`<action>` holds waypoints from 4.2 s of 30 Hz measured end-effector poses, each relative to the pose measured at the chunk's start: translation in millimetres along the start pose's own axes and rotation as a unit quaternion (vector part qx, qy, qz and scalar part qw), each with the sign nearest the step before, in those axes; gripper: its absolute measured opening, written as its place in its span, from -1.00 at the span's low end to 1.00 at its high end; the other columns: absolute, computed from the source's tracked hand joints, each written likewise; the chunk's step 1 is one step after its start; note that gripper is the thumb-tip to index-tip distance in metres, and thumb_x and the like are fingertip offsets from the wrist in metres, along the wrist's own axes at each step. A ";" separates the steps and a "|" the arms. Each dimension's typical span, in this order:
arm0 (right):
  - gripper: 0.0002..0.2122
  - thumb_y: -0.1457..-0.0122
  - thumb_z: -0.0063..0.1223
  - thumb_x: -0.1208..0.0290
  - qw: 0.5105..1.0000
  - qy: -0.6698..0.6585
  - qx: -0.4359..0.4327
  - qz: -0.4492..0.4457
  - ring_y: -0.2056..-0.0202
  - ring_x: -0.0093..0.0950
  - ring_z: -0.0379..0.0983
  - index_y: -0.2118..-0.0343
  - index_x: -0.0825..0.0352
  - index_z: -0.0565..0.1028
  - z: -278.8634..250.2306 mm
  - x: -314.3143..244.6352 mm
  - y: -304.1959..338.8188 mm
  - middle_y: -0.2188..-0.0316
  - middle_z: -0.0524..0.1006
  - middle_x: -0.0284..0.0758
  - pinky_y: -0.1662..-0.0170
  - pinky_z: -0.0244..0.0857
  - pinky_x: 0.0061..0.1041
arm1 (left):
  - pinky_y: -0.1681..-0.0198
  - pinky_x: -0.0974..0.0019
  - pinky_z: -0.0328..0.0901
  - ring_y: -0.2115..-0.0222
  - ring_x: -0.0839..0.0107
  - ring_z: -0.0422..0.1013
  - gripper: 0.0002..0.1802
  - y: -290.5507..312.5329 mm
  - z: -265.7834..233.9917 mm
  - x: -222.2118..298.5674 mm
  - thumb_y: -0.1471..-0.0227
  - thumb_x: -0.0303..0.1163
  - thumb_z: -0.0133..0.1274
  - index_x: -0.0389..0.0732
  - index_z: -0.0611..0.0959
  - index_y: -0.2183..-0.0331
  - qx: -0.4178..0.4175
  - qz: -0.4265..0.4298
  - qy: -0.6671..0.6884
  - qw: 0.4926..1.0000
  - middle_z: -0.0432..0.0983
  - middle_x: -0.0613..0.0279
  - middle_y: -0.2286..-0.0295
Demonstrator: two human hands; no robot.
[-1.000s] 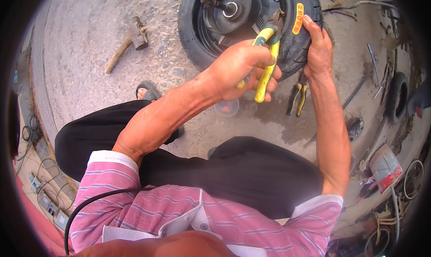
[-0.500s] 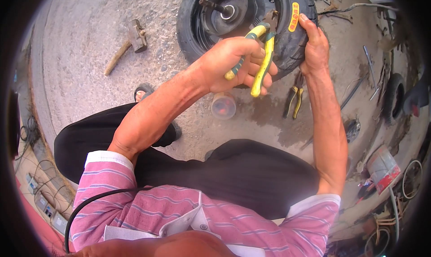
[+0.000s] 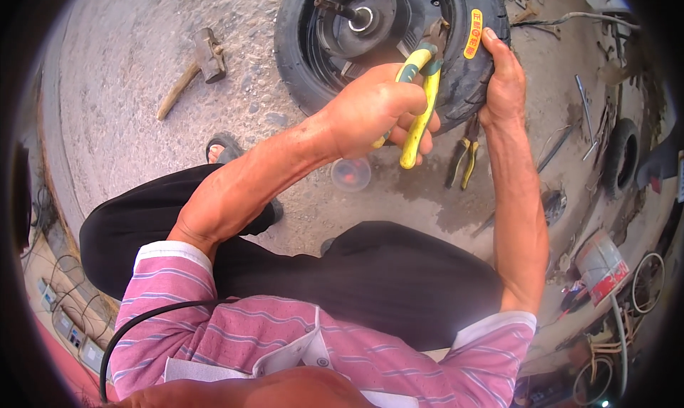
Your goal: The person prying a bicycle tire off the wheel rim using pliers and a metal lever.
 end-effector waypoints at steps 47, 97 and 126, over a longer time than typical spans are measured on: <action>-0.60 -0.24 0.11 0.05 0.984 0.138 -0.111 0.025 0.39 -0.40 0.64 0.10 0.33 0.60 23.5 -49.5 -74.3 0.31 0.69 -0.23 0.23 0.57 -0.41 | 0.31 0.11 0.49 0.31 0.24 0.60 -0.75 9.7 10.5 83.0 -0.09 -0.23 0.20 -0.24 0.68 0.43 0.120 0.289 -0.674 0.669 0.62 0.05 0.35; -0.62 -0.26 0.17 0.05 0.994 0.100 -0.014 0.044 0.40 -0.44 0.62 0.13 0.32 0.63 54.5 -49.1 -19.5 0.30 0.70 -0.27 0.24 0.54 -0.39 | 0.11 0.07 0.37 0.24 -0.01 0.51 -0.68 -95.0 -50.8 113.5 -0.08 -0.22 0.10 -0.20 0.71 0.19 0.143 0.341 -0.609 0.701 0.55 -0.05 0.33; -0.01 -0.01 0.29 0.33 0.845 0.283 -0.155 -0.428 -0.30 0.40 -0.03 -0.40 0.59 -0.09 232.1 -12.4 155.3 -0.28 -0.08 0.51 -0.38 -0.04 0.10 | -0.01 0.29 0.44 0.16 0.38 0.56 -0.67 60.7 -136.3 102.8 -0.22 -0.38 0.17 -0.25 0.65 -0.01 0.117 0.325 -0.150 0.926 0.61 0.22 0.09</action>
Point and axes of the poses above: each hand's wrist, its own y-axis away from the middle knuckle, its own z-axis out of the palm, x = y × z, the point moved 5 cm from there along -y, towards the middle knuckle
